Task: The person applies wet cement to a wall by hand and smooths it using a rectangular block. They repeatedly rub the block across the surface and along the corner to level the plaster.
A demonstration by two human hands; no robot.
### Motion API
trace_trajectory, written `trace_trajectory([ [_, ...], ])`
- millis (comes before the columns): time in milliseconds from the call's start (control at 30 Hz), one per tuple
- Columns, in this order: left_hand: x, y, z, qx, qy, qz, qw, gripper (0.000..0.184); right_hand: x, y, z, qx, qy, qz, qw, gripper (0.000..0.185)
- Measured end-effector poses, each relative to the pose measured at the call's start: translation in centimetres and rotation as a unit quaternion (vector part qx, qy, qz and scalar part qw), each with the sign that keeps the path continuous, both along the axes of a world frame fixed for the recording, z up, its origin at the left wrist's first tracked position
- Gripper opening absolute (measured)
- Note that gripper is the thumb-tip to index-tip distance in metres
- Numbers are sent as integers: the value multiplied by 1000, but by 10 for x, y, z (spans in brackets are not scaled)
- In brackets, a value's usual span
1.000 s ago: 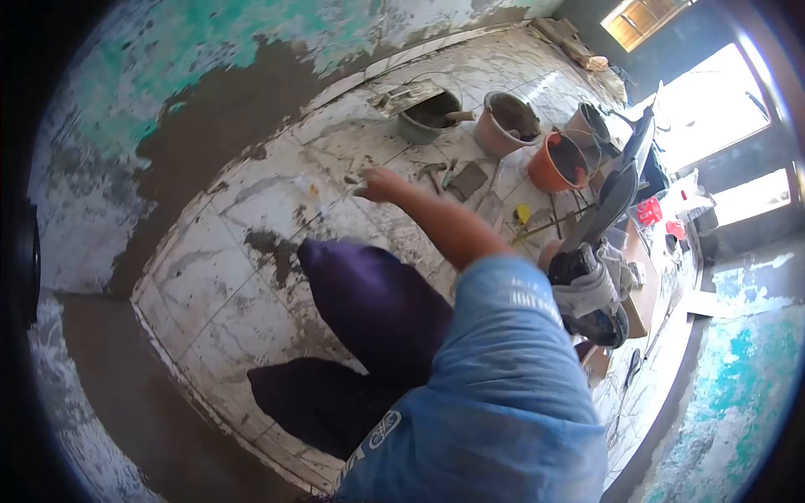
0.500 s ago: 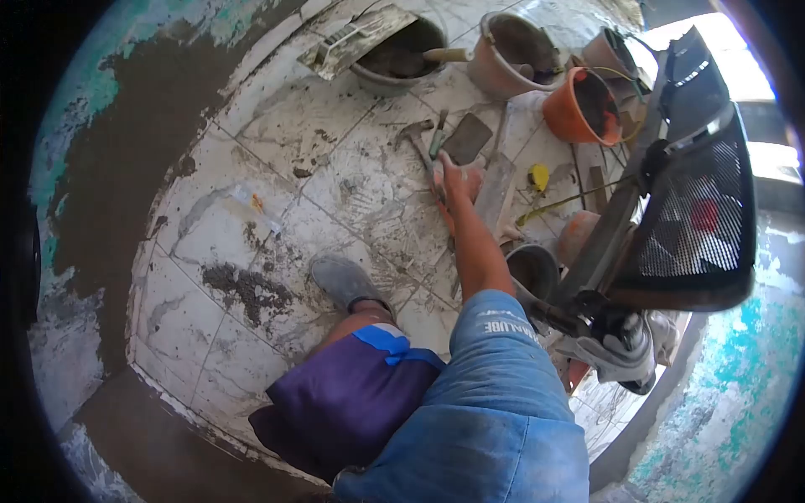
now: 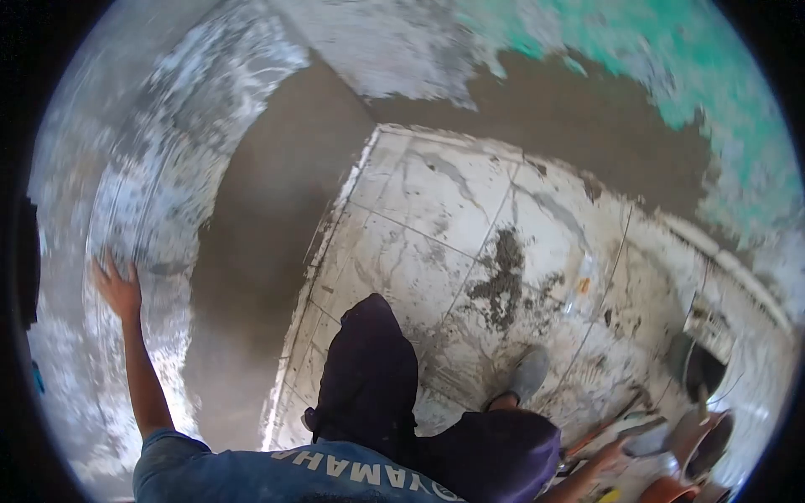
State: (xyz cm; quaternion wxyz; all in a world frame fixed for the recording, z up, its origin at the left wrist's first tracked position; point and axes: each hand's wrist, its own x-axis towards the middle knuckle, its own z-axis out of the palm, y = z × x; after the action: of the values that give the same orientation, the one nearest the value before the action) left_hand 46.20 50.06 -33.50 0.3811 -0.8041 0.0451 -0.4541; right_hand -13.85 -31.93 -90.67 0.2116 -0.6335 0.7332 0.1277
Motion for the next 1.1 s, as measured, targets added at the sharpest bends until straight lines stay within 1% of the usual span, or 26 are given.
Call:
trace_trajectory([
  [33, -4, 2, -2, -14, -4, -33, 999, 65, -8, 12, -7, 43, 74, 88, 992, 63],
  [67, -9, 3, -5, -32, -12, -22, 999, 65, 43, 41, 38, -73, -106, 15, 992, 65],
  [100, -13, 5, -8, -49, -9, -30, 998, 63, 110, 79, 104, -177, -340, -34, 923, 68],
  [133, -17, 7, -9, -64, -6, -40, 997, 61, 178, 116, 169, -248, -506, -25, 826, 72],
  [200, -19, 14, -8, -77, -8, -77, 994, 61, 232, 108, 227, -272, -514, 186, 792, 87],
  [233, -20, 15, -7, -75, 1, -118, 990, 61, 275, 124, 286, -288, -463, 277, 791, 91],
  [300, -27, 7, 0, -155, 65, -165, 972, 61, 341, 146, 369, -164, -478, 424, 752, 93],
  [333, -29, 7, -1, -212, 154, -217, 940, 64, 370, 167, 397, -183, -454, 495, 718, 91],
  [367, -35, -1, 0, -265, 241, -268, 894, 68, 400, 197, 433, -160, -462, 583, 649, 91],
  [400, -46, -12, 2, -262, 302, -284, 871, 75, 427, 227, 459, -152, -468, 648, 581, 89],
  [433, -57, -30, 7, -258, 364, -301, 843, 83, 447, 269, 491, -124, -468, 684, 546, 88],
  [500, -66, -46, 7, -248, 437, -335, 797, 91, 486, 330, 518, -85, -498, 753, 422, 87],
  [533, -68, -49, 3, -260, 439, -331, 794, 91, 502, 360, 525, -53, -507, 767, 389, 86],
  [567, -67, -49, -1, -282, 455, -360, 764, 98, 516, 388, 530, -20, -517, 780, 352, 86],
  [600, -69, -48, -4, -303, 467, -388, 735, 104, 526, 413, 533, -13, -513, 786, 344, 86],
  [667, -73, -48, -13, -322, 475, -397, 716, 107, 543, 454, 538, 68, -526, 805, 266, 85],
  [700, -72, -48, -19, -331, 485, -418, 693, 109, 548, 467, 540, 67, -533, 806, 249, 82],
  [733, -71, -48, -25, -335, 478, -417, 697, 109, 555, 473, 539, 66, -532, 809, 242, 82],
  [800, -71, -54, -44, -389, 496, -381, 677, 109, 570, 477, 529, 85, -552, 804, 205, 101],
  [833, -68, -56, -55, -390, 496, -383, 674, 109, 577, 478, 520, 84, -550, 805, 208, 101],
  [900, -56, -61, -77, -506, 486, -390, 597, 107, 594, 482, 492, 278, -683, 638, 223, 126],
  [933, -48, -69, -92, -499, 492, -395, 594, 107, 604, 478, 469, 271, -687, 634, 229, 126],
  [1000, -32, -86, -131, -625, 485, -380, 480, 111, 618, 473, 411, 332, -593, 653, 334, 138],
  [1033, -22, -97, -153, -617, 495, -380, 479, 111, 620, 481, 388, 411, -604, 591, 342, 133],
  [1067, -12, -110, -175, -680, 474, -371, 419, 111, 623, 490, 366, 489, -609, 522, 343, 127],
  [1100, -3, -120, -194, -738, 450, -355, 356, 112, 630, 492, 347, 491, -616, 511, 346, 127],
])
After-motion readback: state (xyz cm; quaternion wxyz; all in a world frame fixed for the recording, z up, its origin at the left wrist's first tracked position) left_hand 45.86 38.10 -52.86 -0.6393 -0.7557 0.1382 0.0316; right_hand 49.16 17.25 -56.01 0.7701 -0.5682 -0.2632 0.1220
